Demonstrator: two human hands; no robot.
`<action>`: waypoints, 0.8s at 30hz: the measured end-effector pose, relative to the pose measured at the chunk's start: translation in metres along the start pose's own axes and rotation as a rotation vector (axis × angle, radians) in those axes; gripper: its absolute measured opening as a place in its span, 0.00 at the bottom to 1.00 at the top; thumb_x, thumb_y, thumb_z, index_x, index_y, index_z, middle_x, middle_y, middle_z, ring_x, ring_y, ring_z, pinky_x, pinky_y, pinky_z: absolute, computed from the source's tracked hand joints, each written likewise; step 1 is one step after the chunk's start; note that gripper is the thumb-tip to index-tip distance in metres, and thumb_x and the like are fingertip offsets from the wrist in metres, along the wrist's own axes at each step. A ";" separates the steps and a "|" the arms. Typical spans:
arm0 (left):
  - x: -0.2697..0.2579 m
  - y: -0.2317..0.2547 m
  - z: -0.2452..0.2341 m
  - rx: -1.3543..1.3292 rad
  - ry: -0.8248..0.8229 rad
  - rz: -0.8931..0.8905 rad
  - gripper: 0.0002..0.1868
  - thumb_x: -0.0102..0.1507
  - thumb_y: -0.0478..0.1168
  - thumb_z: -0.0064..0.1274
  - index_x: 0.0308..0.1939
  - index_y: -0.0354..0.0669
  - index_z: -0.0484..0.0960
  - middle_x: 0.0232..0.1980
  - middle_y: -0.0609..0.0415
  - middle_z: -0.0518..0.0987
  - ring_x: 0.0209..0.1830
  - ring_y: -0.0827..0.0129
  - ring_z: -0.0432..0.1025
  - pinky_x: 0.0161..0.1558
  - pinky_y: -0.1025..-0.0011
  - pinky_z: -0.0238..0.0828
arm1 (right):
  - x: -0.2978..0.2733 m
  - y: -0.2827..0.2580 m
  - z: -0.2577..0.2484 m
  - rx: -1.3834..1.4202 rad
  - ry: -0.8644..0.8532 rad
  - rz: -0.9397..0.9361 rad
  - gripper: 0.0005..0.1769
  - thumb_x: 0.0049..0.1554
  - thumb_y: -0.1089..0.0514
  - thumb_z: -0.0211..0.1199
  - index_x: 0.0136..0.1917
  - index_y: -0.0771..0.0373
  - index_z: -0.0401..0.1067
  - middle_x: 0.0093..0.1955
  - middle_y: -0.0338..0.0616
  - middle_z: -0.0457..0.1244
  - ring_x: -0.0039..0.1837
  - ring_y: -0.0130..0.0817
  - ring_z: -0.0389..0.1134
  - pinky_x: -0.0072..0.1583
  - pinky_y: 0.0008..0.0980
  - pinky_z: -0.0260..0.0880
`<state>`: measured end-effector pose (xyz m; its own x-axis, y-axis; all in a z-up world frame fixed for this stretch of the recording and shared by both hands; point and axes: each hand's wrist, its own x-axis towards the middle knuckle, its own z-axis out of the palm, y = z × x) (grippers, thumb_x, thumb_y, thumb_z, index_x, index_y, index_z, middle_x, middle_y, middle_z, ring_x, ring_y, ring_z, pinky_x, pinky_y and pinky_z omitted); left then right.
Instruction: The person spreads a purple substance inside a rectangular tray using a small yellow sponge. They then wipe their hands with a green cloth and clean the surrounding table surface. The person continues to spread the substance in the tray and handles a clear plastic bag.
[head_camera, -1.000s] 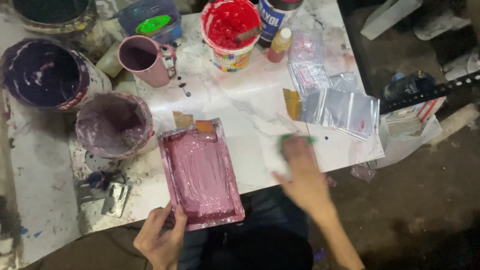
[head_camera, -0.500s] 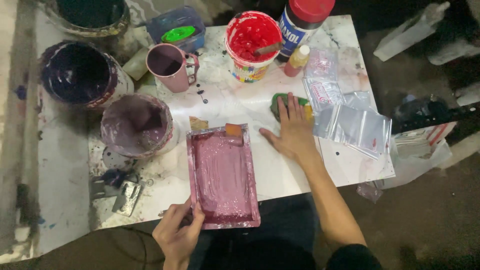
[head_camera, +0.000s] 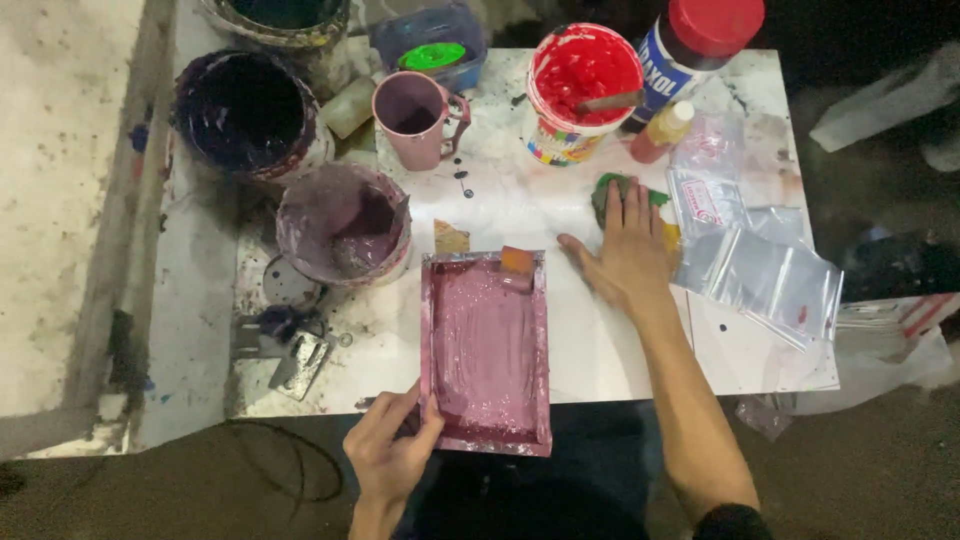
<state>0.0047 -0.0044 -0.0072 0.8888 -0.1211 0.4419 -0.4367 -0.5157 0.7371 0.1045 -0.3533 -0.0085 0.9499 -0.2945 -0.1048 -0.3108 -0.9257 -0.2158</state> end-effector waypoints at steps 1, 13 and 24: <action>0.000 -0.001 0.000 0.003 0.007 0.001 0.09 0.59 0.33 0.64 0.42 0.34 0.87 0.23 0.57 0.75 0.16 0.79 0.64 0.20 0.81 0.67 | 0.006 -0.009 -0.003 0.000 0.004 -0.007 0.58 0.60 0.20 0.39 0.84 0.66 0.38 0.85 0.63 0.36 0.85 0.58 0.33 0.80 0.54 0.32; -0.010 -0.007 -0.009 0.124 0.049 -0.004 0.06 0.57 0.33 0.66 0.36 0.40 0.86 0.25 0.61 0.77 0.17 0.81 0.66 0.25 0.82 0.69 | 0.036 -0.083 0.035 0.019 -0.097 -0.493 0.54 0.63 0.24 0.37 0.84 0.66 0.34 0.86 0.63 0.30 0.86 0.52 0.29 0.81 0.50 0.26; -0.005 0.011 -0.007 0.135 0.065 -0.081 0.05 0.57 0.31 0.65 0.36 0.34 0.86 0.24 0.57 0.77 0.18 0.77 0.65 0.27 0.79 0.68 | -0.025 -0.028 0.004 0.162 0.018 -0.294 0.40 0.66 0.40 0.47 0.83 0.60 0.45 0.86 0.55 0.39 0.86 0.49 0.36 0.80 0.58 0.30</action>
<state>-0.0061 -0.0035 0.0024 0.9077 -0.0222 0.4191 -0.3379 -0.6311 0.6983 0.0893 -0.3195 -0.0034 0.9997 -0.0258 0.0021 -0.0230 -0.9222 -0.3860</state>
